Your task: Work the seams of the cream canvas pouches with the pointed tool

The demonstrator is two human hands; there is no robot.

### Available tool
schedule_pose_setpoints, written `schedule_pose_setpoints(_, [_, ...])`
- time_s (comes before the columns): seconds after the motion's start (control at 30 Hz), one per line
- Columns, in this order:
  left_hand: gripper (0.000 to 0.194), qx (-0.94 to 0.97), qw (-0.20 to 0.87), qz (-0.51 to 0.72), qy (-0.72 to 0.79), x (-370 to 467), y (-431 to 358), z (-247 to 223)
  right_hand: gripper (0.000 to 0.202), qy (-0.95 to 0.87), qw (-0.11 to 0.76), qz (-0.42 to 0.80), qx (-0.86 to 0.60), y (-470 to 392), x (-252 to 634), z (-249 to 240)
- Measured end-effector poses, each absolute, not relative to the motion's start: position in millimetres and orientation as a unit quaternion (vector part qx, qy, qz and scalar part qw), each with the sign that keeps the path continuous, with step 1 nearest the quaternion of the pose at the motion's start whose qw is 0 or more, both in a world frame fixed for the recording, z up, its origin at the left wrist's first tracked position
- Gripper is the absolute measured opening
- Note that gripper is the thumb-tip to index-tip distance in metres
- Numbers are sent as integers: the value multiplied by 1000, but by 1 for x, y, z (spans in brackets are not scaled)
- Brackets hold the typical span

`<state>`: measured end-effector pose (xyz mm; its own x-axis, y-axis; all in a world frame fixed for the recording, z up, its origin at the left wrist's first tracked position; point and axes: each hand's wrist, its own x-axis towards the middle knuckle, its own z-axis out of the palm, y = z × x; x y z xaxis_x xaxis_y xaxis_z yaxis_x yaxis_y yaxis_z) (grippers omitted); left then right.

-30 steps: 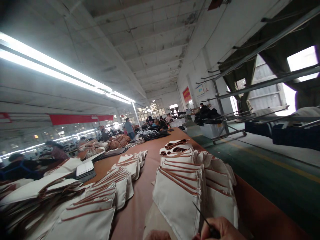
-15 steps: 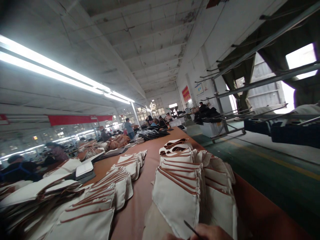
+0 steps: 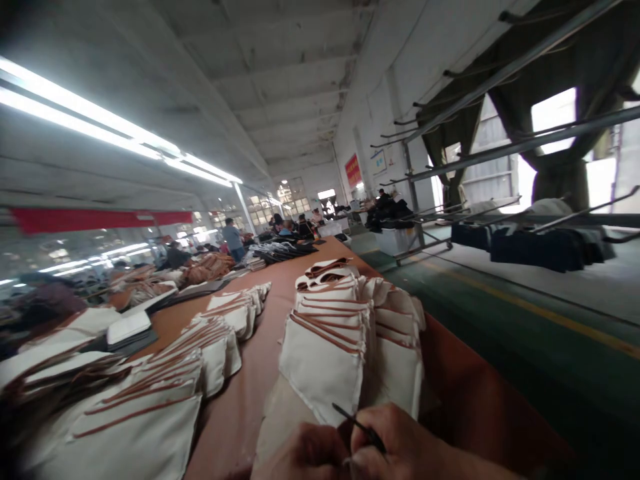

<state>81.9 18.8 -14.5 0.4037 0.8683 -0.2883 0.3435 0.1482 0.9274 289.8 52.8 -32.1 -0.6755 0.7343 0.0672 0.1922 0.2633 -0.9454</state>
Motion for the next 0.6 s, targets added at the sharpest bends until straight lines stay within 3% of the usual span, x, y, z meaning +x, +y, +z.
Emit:
schedule_pose_setpoints(0.23, [25, 569, 633, 243, 466, 91, 23, -23, 14, -558, 201, 732, -335, 65, 286, -45])
schedule_pose_setpoints(0.43, [19, 598, 593, 232, 486, 89, 25, -23, 32, -575, 233, 715, -322, 62, 282, -42])
schedule_pose_setpoints(0.6, [15, 614, 547, 231, 520, 89, 25, -32, 16, -590, 215, 684, -373, 64, 279, -41])
